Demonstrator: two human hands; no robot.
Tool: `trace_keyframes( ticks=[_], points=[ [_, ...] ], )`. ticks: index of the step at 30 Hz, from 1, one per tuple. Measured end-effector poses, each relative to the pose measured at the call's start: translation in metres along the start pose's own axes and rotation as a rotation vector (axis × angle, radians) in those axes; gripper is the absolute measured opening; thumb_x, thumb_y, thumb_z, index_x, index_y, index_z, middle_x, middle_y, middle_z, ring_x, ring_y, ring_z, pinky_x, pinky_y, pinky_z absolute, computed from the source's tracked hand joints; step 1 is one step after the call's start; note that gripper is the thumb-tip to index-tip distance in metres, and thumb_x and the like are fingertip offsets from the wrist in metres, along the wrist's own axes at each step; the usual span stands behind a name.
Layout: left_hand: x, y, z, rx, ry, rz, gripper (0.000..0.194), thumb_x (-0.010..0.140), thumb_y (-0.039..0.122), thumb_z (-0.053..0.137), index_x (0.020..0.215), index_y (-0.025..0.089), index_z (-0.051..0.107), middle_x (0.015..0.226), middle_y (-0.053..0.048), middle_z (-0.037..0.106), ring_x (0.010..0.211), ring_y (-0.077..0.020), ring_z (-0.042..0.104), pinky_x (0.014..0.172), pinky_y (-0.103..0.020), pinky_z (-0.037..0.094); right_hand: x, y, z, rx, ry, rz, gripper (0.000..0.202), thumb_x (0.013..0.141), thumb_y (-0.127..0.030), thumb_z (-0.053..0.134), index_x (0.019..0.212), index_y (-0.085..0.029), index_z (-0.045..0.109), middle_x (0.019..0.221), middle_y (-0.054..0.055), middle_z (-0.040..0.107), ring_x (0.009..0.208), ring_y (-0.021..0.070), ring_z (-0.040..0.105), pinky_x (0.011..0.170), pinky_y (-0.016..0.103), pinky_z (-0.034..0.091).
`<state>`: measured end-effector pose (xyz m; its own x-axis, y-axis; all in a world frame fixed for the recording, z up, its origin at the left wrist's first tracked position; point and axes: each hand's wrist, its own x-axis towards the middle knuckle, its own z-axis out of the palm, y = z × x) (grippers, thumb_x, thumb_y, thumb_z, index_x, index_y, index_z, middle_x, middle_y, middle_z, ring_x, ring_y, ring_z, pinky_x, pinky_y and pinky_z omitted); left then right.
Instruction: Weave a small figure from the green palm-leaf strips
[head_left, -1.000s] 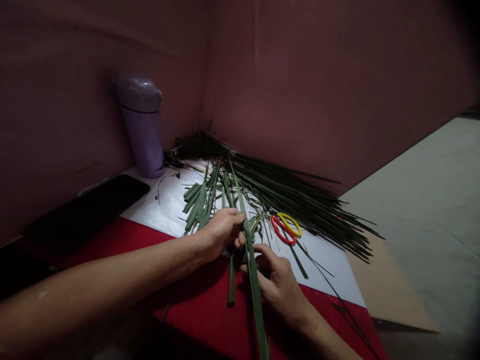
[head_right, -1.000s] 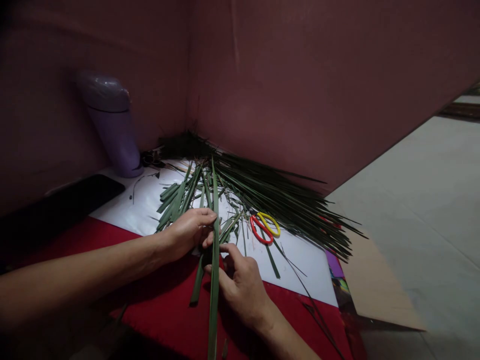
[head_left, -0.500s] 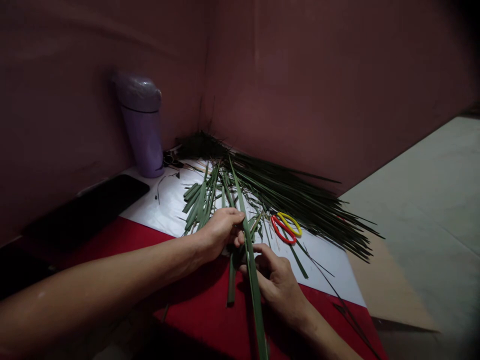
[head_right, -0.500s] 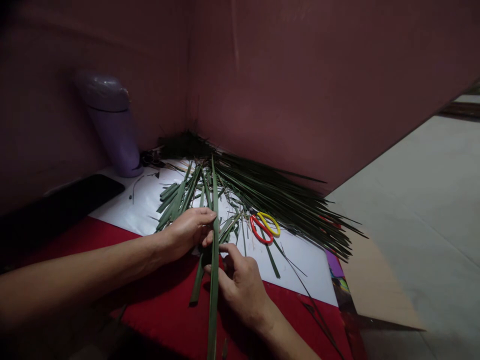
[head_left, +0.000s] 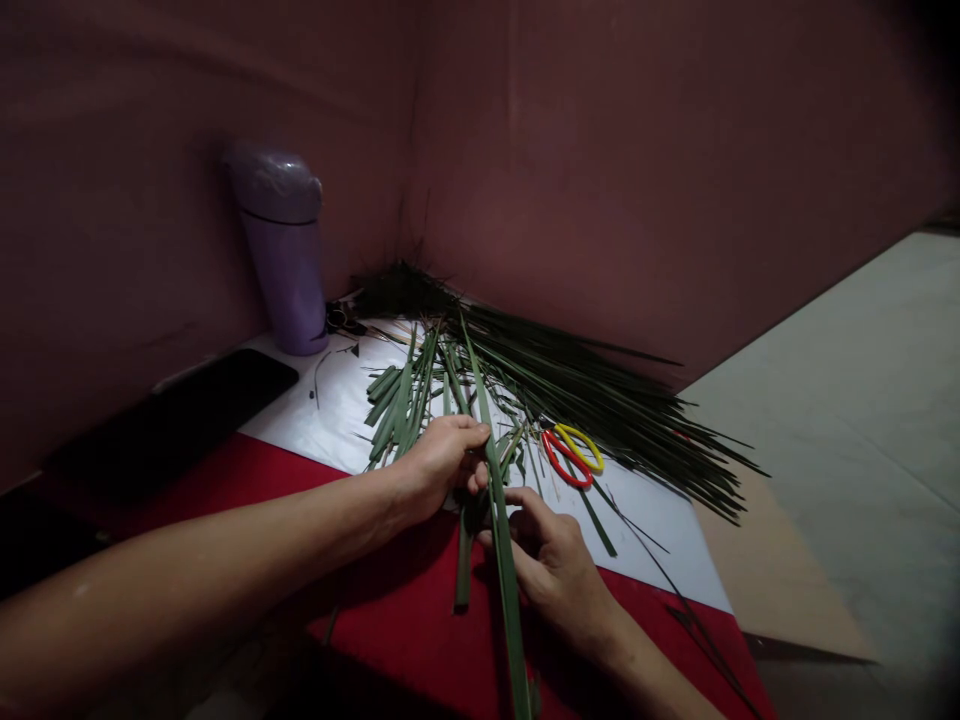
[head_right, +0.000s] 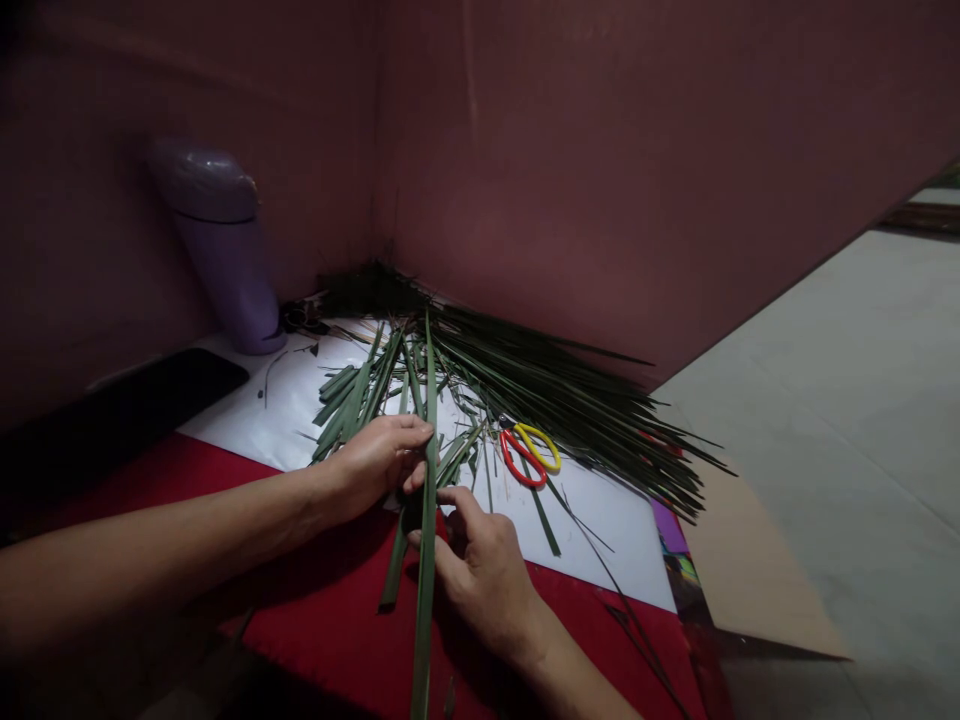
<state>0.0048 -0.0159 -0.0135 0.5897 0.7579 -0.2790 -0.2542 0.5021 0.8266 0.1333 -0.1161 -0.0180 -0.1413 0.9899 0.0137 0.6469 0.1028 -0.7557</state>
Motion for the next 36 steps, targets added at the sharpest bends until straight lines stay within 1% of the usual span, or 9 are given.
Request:
trace_keyframes(
  ticks=[9, 15, 21, 24, 26, 31, 36],
  points=[
    [-0.0010, 0.0008, 0.0003, 0.005, 0.005, -0.003, 0.016, 0.079, 0.020, 0.043, 0.064, 0.016, 0.042, 0.039, 0.002, 0.047, 0.033, -0.0080, 0.043, 0.036, -0.018, 0.030, -0.0003, 0.0007, 0.0015, -0.004, 0.046, -0.020, 0.020, 0.080, -0.027, 0.050, 0.097, -0.018, 0.052, 0.049, -0.007, 0.040, 0.044, 0.0085, 0.034, 0.043, 0.020, 0.028],
    [0.0000, -0.0006, -0.0008, 0.001, -0.008, 0.009, 0.014, 0.078, 0.020, 0.045, 0.065, 0.016, 0.042, 0.041, 0.003, 0.047, 0.034, -0.0076, 0.044, 0.036, -0.017, 0.030, -0.0003, 0.0008, 0.0016, -0.001, 0.014, -0.016, 0.020, 0.081, -0.028, 0.049, 0.099, -0.018, 0.051, 0.049, -0.007, 0.039, 0.045, 0.0085, 0.033, 0.044, 0.020, 0.027],
    [-0.0005, 0.0007, -0.0002, 0.006, 0.001, -0.003, 0.015, 0.079, 0.020, 0.045, 0.064, 0.016, 0.042, 0.043, 0.002, 0.048, 0.034, -0.0073, 0.044, 0.036, -0.018, 0.030, 0.0000, 0.0003, 0.0011, -0.019, 0.022, -0.021, 0.020, 0.081, -0.028, 0.049, 0.098, -0.018, 0.051, 0.049, -0.008, 0.036, 0.044, 0.0086, 0.032, 0.044, 0.020, 0.026],
    [-0.0009, 0.0010, 0.0003, -0.002, 0.005, -0.003, 0.015, 0.079, 0.019, 0.045, 0.064, 0.016, 0.042, 0.044, 0.002, 0.048, 0.034, -0.0074, 0.044, 0.036, -0.018, 0.030, -0.0001, -0.0001, 0.0008, -0.022, 0.015, -0.020, 0.021, 0.081, -0.027, 0.049, 0.099, -0.018, 0.051, 0.049, -0.007, 0.037, 0.045, 0.0090, 0.033, 0.044, 0.020, 0.026],
    [-0.0012, 0.0010, 0.0004, -0.003, 0.005, -0.001, 0.016, 0.079, 0.019, 0.045, 0.063, 0.016, 0.042, 0.043, 0.002, 0.048, 0.035, -0.0074, 0.044, 0.036, -0.018, 0.030, -0.0003, -0.0005, 0.0008, -0.022, 0.022, -0.023, 0.021, 0.081, -0.027, 0.049, 0.099, -0.018, 0.051, 0.049, -0.007, 0.038, 0.045, 0.0088, 0.033, 0.044, 0.020, 0.026],
    [-0.0012, 0.0008, 0.0002, 0.000, 0.007, -0.005, 0.016, 0.079, 0.019, 0.045, 0.064, 0.016, 0.043, 0.043, 0.002, 0.047, 0.034, -0.0073, 0.044, 0.036, -0.018, 0.030, -0.0004, -0.0007, 0.0016, -0.008, 0.051, -0.044, 0.020, 0.080, -0.026, 0.050, 0.098, -0.018, 0.052, 0.048, -0.008, 0.033, 0.043, 0.0079, 0.030, 0.042, 0.020, 0.025],
    [-0.0007, 0.0006, 0.0000, 0.003, 0.003, -0.003, 0.015, 0.079, 0.019, 0.045, 0.064, 0.016, 0.043, 0.044, 0.002, 0.048, 0.034, -0.0072, 0.044, 0.035, -0.018, 0.030, 0.0000, -0.0008, 0.0009, -0.004, 0.025, -0.038, 0.020, 0.080, -0.026, 0.050, 0.098, -0.017, 0.051, 0.049, -0.008, 0.037, 0.044, 0.0081, 0.032, 0.043, 0.020, 0.025]
  ],
)
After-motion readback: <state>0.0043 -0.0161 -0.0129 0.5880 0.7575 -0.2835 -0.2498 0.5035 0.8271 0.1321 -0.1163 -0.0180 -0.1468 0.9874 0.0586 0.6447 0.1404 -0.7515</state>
